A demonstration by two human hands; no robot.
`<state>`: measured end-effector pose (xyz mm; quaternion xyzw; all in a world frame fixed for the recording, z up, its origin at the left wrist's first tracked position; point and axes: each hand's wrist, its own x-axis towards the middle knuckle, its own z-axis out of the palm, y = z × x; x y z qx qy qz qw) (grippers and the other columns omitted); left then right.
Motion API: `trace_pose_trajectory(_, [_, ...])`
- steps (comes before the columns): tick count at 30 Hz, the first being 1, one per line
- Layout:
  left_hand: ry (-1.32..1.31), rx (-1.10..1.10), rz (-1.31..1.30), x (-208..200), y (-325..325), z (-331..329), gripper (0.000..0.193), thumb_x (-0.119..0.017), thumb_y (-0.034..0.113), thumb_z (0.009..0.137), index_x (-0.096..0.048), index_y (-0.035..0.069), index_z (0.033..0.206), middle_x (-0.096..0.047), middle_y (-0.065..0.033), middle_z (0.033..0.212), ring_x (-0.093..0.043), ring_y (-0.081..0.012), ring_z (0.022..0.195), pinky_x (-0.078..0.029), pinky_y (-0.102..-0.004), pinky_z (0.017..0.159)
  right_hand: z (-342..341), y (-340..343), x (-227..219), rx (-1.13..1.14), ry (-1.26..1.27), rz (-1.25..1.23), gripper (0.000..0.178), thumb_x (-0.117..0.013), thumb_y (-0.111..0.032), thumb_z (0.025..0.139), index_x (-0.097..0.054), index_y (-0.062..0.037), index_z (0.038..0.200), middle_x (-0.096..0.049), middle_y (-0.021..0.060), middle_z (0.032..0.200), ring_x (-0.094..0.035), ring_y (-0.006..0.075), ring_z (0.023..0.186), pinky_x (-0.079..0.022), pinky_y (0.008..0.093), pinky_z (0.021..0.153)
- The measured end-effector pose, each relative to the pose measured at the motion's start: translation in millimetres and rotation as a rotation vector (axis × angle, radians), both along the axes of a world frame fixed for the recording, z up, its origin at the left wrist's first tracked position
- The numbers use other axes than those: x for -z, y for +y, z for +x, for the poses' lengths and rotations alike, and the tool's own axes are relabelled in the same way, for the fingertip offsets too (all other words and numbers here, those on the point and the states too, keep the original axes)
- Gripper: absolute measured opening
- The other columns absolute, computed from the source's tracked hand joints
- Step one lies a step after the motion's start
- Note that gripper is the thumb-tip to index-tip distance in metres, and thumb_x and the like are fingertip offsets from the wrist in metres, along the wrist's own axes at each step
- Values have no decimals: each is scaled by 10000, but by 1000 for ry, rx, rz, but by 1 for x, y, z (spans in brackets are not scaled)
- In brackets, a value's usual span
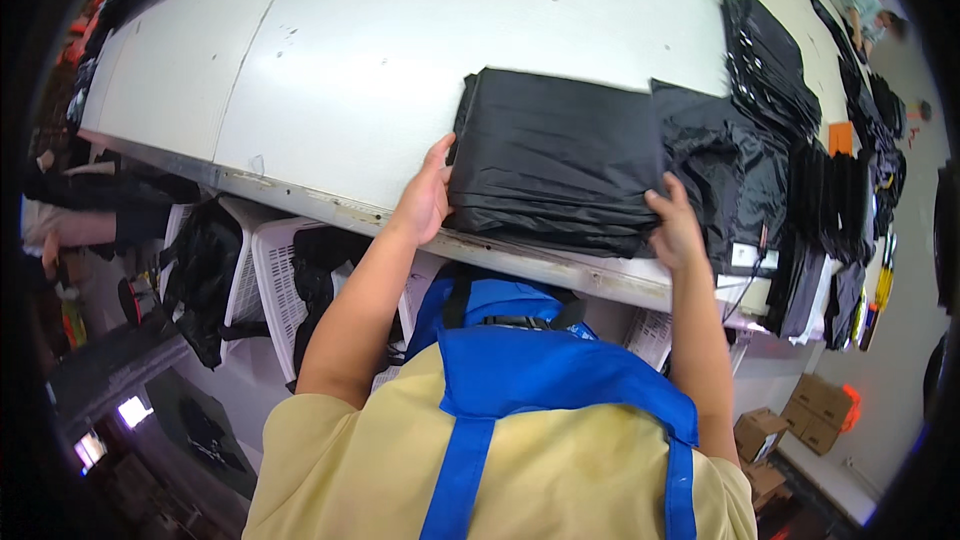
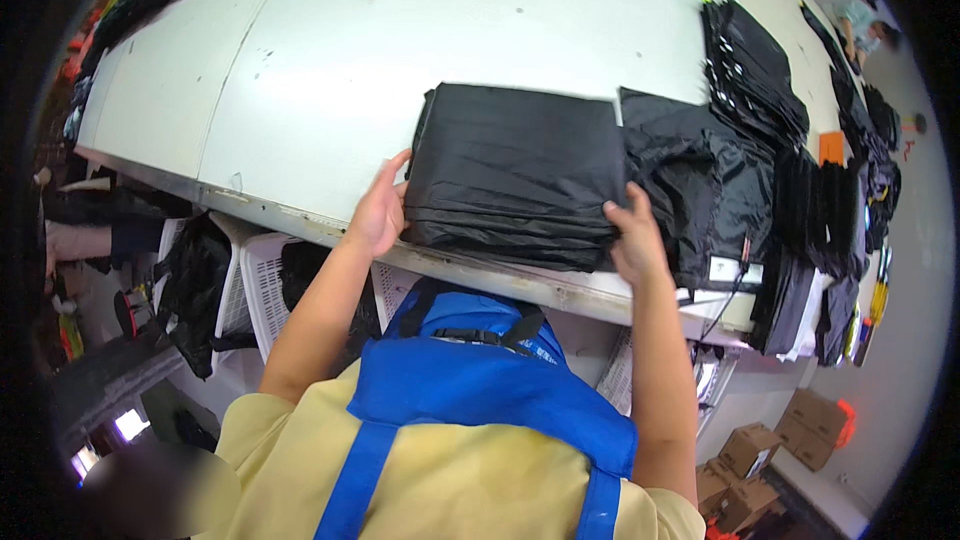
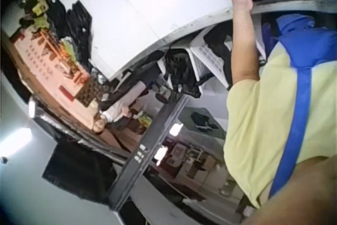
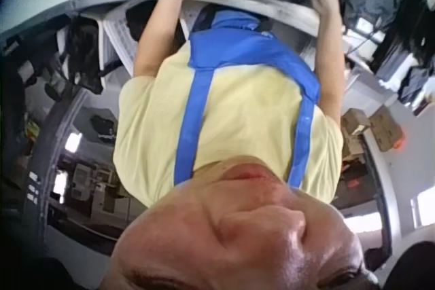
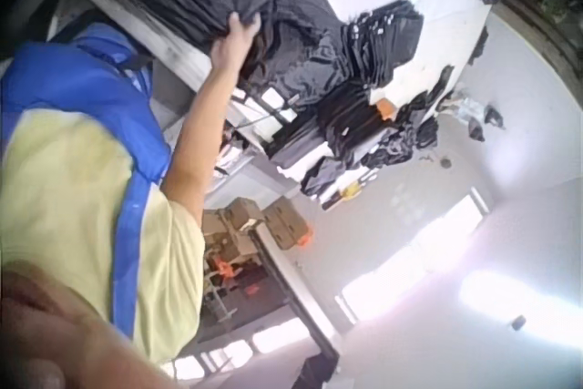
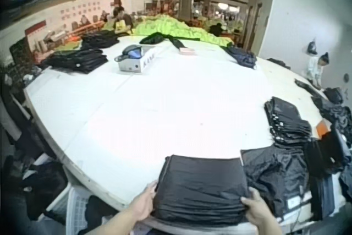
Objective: The person folds a black jacket on a white table, aligns edges, and places it into a clear plastic packaging bag. The person then folds another black jacket and places it into a plastic bag. The person repeats this process with additional jackets.
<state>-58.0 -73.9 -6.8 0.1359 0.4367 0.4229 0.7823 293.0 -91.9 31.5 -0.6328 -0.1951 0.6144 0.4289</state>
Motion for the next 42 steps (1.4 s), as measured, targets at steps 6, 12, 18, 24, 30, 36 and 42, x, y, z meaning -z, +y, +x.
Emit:
trace_pose_trajectory(6, [905,280,518,-12,5,3,758,-616,133,861,-198,182,1492,-518,-251,1267,-510,-334,1173,-404,-389,982,-12,1,12,-160,-148,-12,656,-596,-104,869,-243,-55,1421,-454,180,1316,-502,250,1126,-390,380,961])
trace_pose_trajectory(12, [1604,438,847,-27,1,28,723,-655,443,819,-331,290,1447,-191,-197,1500,-259,-441,1326,-242,-537,1070,-49,5,-13,-519,-1385,546,752,-681,-287,815,-306,-95,1437,-219,283,1468,-230,455,1346,-273,509,1080])
trace_pose_trajectory(18, [1630,749,1182,8,21,59,701,-616,609,772,-396,394,1401,-105,-156,1552,-48,-439,1412,-48,-593,1114,-54,1,27,-713,-1367,482,657,-651,-351,831,-396,-177,1411,-205,205,1513,-199,468,1370,-246,557,1080])
trace_pose_trajectory(24, [1608,832,1191,-21,28,64,668,-675,527,757,-468,322,1357,-154,-153,1534,-81,-422,1404,-59,-598,1112,168,1,29,14,-1492,-159,710,-677,-303,803,-393,60,1343,-574,285,1186,-572,409,1083,-431,433,945])
trace_pose_trajectory(30, [992,1129,1902,-38,82,147,556,-658,445,785,-529,297,1305,-365,-44,1468,-249,-260,1399,-96,-545,1142,205,4,-5,-56,-291,-302,609,-696,-293,800,-472,23,1271,-607,109,1039,-591,203,957,-498,307,768])
trace_pose_trajectory(36, [1095,1336,1939,-20,95,179,547,-586,548,810,-537,309,1300,-376,-48,1460,-253,-251,1399,-65,-643,1098,190,30,-47,37,-592,-32,639,-698,-111,664,-489,-17,1260,-593,120,1134,-582,244,1011,-459,336,893])
trace_pose_trajectory(42, [1459,1044,1614,-14,88,241,590,-508,587,845,-493,271,1344,-341,-91,1478,-215,-300,1405,-85,-701,1054,163,174,-156,-468,-1153,372,658,-659,-120,649,-497,-21,1279,-608,105,1157,-577,203,1039,-411,269,932])
